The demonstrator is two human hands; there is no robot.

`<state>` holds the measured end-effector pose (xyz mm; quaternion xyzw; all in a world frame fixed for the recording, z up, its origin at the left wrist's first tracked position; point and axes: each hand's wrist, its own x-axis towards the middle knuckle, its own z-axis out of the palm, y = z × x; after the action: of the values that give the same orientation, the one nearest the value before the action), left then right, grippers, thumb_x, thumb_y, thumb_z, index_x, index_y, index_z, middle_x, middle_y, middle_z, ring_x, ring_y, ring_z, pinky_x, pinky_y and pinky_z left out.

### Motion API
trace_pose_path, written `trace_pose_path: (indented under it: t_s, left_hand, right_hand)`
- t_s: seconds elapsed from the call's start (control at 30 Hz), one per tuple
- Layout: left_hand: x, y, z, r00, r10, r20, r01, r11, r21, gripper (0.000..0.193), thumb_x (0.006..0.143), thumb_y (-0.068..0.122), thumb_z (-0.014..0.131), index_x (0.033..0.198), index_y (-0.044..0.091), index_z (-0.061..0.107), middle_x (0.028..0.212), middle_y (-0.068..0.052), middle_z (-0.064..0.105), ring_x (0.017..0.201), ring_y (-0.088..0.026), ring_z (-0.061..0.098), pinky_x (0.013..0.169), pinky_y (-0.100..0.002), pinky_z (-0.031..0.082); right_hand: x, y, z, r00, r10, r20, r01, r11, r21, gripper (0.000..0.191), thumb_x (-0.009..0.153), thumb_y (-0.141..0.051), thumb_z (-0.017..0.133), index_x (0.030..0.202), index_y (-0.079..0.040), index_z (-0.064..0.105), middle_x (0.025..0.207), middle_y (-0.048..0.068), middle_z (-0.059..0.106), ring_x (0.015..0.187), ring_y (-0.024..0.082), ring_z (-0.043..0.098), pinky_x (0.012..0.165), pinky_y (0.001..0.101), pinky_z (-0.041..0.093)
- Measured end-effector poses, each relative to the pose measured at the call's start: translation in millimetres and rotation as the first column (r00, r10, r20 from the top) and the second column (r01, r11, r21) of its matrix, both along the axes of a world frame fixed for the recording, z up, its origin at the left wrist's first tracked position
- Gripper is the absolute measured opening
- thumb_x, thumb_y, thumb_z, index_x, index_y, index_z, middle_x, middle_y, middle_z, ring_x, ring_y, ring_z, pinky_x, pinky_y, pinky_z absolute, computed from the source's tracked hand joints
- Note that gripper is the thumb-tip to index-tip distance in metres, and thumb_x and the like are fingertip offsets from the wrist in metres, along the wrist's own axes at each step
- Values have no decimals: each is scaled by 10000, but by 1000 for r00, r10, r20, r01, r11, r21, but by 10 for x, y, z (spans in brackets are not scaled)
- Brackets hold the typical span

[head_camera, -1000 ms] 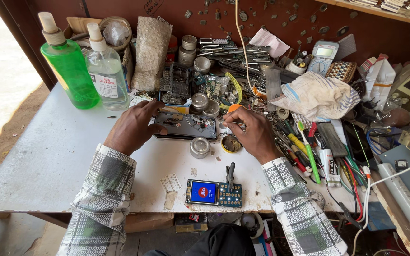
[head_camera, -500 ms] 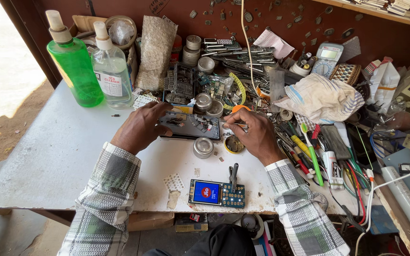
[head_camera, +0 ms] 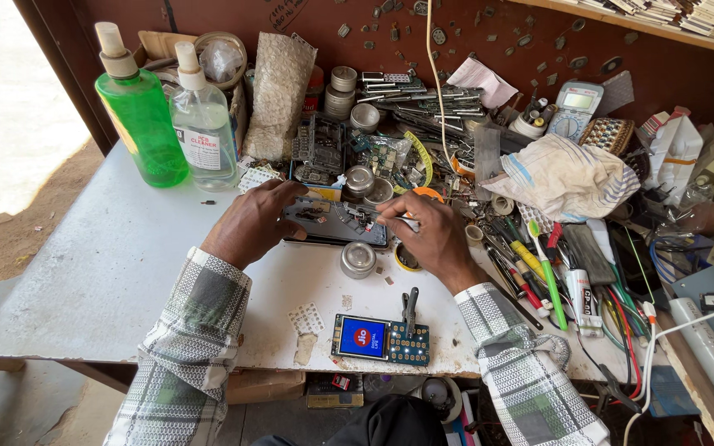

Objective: The person disassembles a mobile phone, uses tweezers to handle small components on the circuit board, and tests the device by pressing buttons to check the display. The person then reassembles the phone and places it on the workbench.

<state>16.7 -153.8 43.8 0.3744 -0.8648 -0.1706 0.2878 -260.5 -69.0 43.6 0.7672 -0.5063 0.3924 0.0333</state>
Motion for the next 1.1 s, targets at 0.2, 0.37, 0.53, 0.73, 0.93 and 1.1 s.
trace_pose_path:
  t_s: [0.2, 0.37, 0.53, 0.73, 0.93, 1.1]
  left_hand:
    - [-17, 4, -1, 1000, 5, 6, -5, 1000, 18, 626, 716, 180, 872, 1281, 87, 617, 1133, -138, 700, 1005, -327, 710, 859, -438, 578]
    - [-5, -3, -3, 1000, -2, -7, 2, 1000, 8, 631, 703, 173, 878, 1271, 81, 619, 1137, -134, 701, 1008, -328, 706, 858, -439, 577]
    - [13, 1, -1, 1000, 1, -4, -1, 1000, -15, 600, 729, 169, 866, 1267, 74, 619, 1139, -131, 702, 1007, -327, 708, 853, -440, 578]
    - [41, 23, 43, 999, 42, -18, -43, 998, -43, 451, 832, 184, 783, 1246, 64, 650, 1101, -132, 718, 905, -323, 719, 807, -441, 572]
    - [7, 49, 85, 964, -41, -265, -87, 888, -451, 281, 948, 201, 727, 1179, 53, 671, 1042, -140, 751, 909, -334, 717, 741, -448, 566]
    - [27, 86, 37, 935, 64, -348, -206, 897, -390, 209, 1004, 201, 731, 1182, 99, 692, 912, -140, 729, 809, -332, 700, 663, -459, 536]
  right_hand:
    - [-9, -10, -17, 996, 13, 90, -17, 999, 47, 149, 893, -187, 789, 891, -101, 667, 1037, 19, 795, 968, 164, 782, 823, 340, 629]
    - [-23, 24, 25, 996, -84, 37, 81, 993, 80, 156, 877, -188, 800, 873, -97, 673, 1008, 18, 805, 941, 172, 777, 806, 354, 608]
    - [10, 19, 20, 999, -26, 40, 23, 998, 64, 167, 883, -208, 792, 884, -96, 668, 1007, 23, 802, 942, 164, 782, 803, 337, 622]
    - [-117, 42, 36, 992, -78, 103, 74, 997, 38, 206, 958, -210, 733, 1043, -79, 599, 1039, 56, 782, 933, 175, 775, 761, 313, 631]
    - [-189, 103, 45, 949, 4, 314, 11, 999, -45, 209, 1063, -218, 628, 1163, -56, 541, 1077, 83, 751, 978, 164, 761, 792, 274, 613]
    - [-300, 473, 248, 790, 123, 601, 4, 979, -204, 207, 1142, -238, 558, 1194, -39, 536, 1173, 94, 707, 958, 122, 677, 887, 263, 581]
